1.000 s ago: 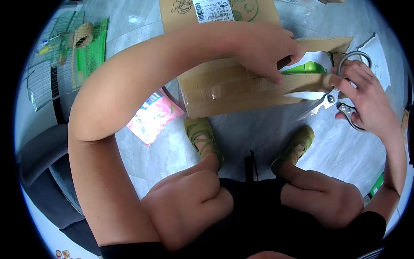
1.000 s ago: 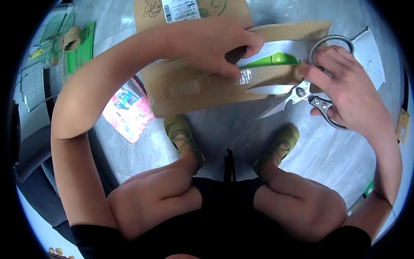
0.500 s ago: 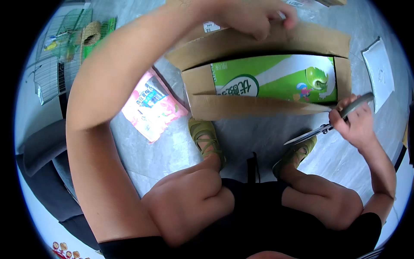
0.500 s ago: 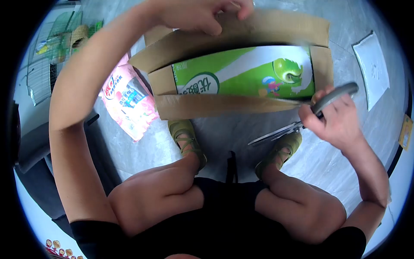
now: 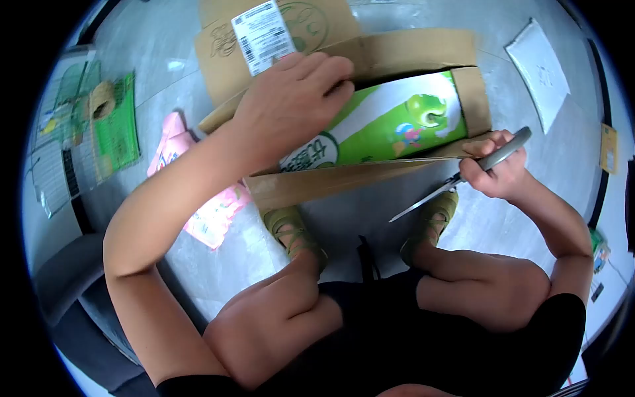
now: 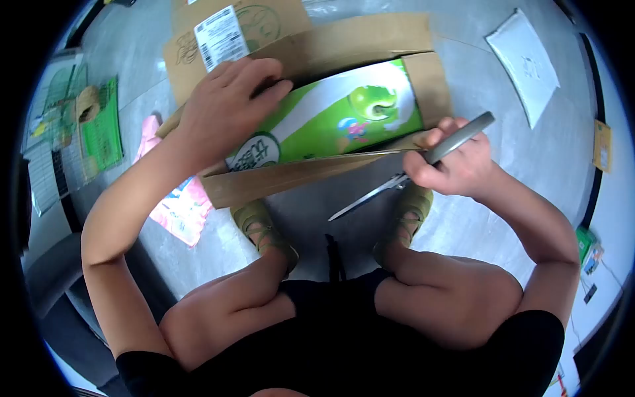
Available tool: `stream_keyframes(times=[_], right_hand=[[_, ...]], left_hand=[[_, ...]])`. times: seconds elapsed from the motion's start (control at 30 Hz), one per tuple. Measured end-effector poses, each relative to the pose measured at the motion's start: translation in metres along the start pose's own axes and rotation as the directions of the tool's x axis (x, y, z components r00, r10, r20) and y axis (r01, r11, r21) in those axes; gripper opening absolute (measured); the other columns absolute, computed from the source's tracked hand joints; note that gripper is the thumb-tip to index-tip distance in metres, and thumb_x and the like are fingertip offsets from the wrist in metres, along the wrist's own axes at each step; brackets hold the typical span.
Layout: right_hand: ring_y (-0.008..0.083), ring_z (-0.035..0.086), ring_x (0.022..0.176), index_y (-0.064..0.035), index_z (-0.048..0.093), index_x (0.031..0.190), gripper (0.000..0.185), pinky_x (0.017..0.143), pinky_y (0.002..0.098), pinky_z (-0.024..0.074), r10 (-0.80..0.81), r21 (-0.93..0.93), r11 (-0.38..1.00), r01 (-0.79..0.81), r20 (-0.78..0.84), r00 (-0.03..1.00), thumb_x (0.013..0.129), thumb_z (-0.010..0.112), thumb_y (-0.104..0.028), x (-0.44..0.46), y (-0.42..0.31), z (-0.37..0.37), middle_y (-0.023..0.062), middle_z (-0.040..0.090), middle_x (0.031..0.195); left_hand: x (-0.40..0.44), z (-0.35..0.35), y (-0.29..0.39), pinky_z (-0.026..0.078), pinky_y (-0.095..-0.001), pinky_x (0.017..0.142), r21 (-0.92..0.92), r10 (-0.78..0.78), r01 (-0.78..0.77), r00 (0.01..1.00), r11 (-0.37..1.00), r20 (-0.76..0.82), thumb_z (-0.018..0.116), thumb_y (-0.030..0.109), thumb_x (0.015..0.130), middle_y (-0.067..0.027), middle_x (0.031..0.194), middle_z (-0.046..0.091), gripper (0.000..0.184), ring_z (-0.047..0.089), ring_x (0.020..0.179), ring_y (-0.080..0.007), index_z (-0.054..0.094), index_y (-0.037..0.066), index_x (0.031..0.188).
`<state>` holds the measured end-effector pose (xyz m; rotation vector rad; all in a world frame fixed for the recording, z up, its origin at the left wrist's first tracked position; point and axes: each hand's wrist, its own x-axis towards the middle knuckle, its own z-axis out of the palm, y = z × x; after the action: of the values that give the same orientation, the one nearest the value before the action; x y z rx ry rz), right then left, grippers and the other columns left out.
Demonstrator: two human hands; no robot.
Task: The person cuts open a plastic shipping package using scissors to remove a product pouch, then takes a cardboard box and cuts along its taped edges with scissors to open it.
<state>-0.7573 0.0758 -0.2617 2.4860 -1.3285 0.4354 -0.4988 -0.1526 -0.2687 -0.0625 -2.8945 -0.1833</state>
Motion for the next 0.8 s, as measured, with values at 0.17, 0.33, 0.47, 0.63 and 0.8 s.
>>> stream_keyframes(times=[0.17, 0.33, 0.47, 0.63, 0.8], right_hand=[[0.0198, 0.060, 0.071, -0.0211, 0.052, 0.088, 0.033, 0.058, 0.0279, 0.0472, -0.008, 0.089, 0.996, 0.005, 0.037, 0.999, 0.063, 0.069, -0.010, 0.000, 0.014, -0.005, 0.0037, 0.064, 0.099], [0.0286, 0.066, 0.093, -0.0125, 0.053, 0.090, 0.035, 0.072, 0.0341, 0.0538, 0.040, 0.278, 0.957, -0.078, 0.138, 0.990, 0.068, 0.079, -0.020, -0.010, 0.044, -0.024, 0.0103, 0.065, 0.119], [0.0287, 0.066, 0.090, -0.0058, 0.051, 0.102, 0.044, 0.076, 0.0369, 0.0536, 0.252, 0.337, 0.905, -0.260, 0.066, 0.965, 0.074, 0.081, -0.024, -0.029, 0.070, -0.025, 0.0131, 0.067, 0.113], [0.0199, 0.064, 0.082, -0.0036, 0.051, 0.116, 0.051, 0.075, 0.0329, 0.0512, 0.744, 0.504, 0.483, -0.716, 0.196, 0.639, 0.082, 0.077, -0.032, -0.030, 0.071, -0.013, 0.0098, 0.068, 0.093], [0.0134, 0.059, 0.074, -0.0053, 0.057, 0.120, 0.057, 0.069, 0.0269, 0.0478, 0.658, 0.477, 0.519, -0.710, 0.307, 0.687, 0.076, 0.082, -0.031, -0.007, 0.070, -0.020, 0.0037, 0.063, 0.082]], left_hand=[[-0.004, -0.021, 0.024, 0.036, -0.0428, 0.101, -0.225, -0.091, 0.136, 0.976, 0.965, 0.199, 0.077, 0.011, 0.068, -0.0107, 0.138, 0.044, 0.060, 0.049, 0.119, -0.0266, 0.058, 0.012, 0.125], [-0.007, -0.023, 0.021, 0.031, -0.0452, 0.105, -0.333, -0.082, 0.179, 0.955, 0.926, 0.284, 0.075, 0.007, 0.071, -0.0109, 0.142, 0.042, 0.058, 0.044, 0.127, -0.0271, 0.058, 0.014, 0.126], [-0.017, -0.026, 0.027, 0.039, -0.0439, 0.099, -0.365, -0.090, 0.195, 0.955, 0.910, 0.284, 0.073, 0.007, 0.075, -0.0121, 0.127, 0.054, 0.045, 0.052, 0.118, -0.0289, 0.060, 0.009, 0.119], [-0.038, -0.057, 0.047, 0.049, -0.0412, 0.078, -0.378, -0.313, 0.593, 0.748, 0.711, 0.585, 0.073, 0.015, 0.074, -0.0112, 0.108, 0.059, 0.038, 0.060, 0.095, -0.0300, 0.060, 0.008, 0.109], [-0.063, -0.044, 0.070, 0.050, -0.0375, 0.069, -0.180, -0.425, 0.482, 0.861, 0.857, 0.279, 0.081, 0.018, 0.060, -0.0101, 0.089, 0.054, 0.054, 0.059, 0.086, -0.0289, 0.054, 0.006, 0.105]])
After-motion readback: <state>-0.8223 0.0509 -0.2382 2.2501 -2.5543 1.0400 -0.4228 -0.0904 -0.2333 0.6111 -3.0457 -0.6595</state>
